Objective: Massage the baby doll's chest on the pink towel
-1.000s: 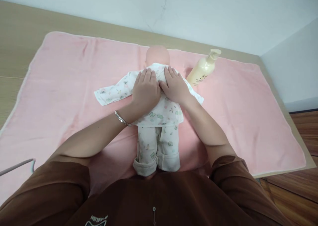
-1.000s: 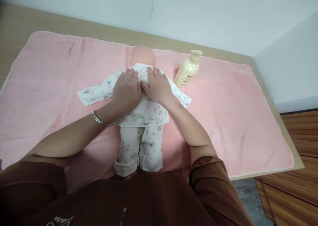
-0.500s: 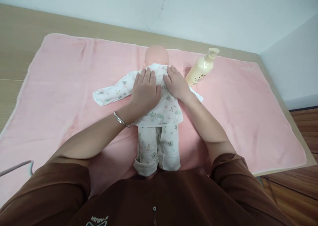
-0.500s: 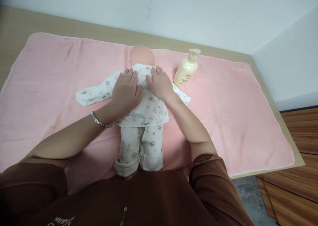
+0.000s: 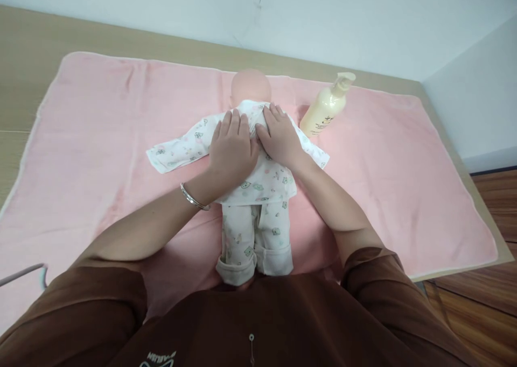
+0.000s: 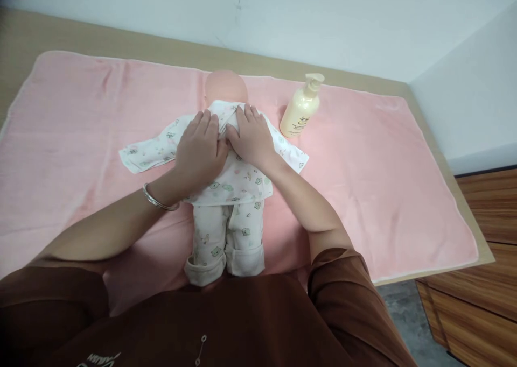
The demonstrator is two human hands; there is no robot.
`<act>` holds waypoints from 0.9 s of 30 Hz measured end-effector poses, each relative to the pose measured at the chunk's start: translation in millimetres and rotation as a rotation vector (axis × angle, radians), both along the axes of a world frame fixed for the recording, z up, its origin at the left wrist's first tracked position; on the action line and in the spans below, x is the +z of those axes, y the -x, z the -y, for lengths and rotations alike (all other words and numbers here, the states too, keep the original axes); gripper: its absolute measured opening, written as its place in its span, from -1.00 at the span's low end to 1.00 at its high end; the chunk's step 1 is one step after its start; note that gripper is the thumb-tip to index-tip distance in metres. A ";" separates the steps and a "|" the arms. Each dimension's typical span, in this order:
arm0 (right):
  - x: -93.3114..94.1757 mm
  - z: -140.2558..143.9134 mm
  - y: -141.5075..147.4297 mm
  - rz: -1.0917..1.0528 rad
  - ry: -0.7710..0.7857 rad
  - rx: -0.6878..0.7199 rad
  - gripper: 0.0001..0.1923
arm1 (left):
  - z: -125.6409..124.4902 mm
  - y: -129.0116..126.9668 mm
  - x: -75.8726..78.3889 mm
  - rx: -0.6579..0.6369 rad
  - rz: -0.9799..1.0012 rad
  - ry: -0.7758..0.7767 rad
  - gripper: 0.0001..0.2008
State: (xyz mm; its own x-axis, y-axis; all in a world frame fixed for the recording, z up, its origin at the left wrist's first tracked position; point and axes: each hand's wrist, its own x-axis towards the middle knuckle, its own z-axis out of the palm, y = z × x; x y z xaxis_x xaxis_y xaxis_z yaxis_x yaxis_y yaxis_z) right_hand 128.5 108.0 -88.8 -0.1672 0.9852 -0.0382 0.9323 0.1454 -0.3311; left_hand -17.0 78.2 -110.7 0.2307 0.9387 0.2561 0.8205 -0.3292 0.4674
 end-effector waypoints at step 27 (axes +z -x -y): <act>-10.3 -15.5 -16.9 -0.016 -0.011 0.181 -0.23 | -5.9 1.0 -4.7 0.059 0.012 0.000 -0.39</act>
State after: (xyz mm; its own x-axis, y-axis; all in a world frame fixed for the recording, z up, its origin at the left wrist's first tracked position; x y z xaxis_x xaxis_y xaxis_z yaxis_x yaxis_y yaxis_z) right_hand 145.4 123.5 -99.1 -0.3428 0.9391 -0.0236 0.8852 0.3145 -0.3429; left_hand -18.0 84.2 -115.4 0.1715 0.9508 0.2582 0.8327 -0.2799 0.4777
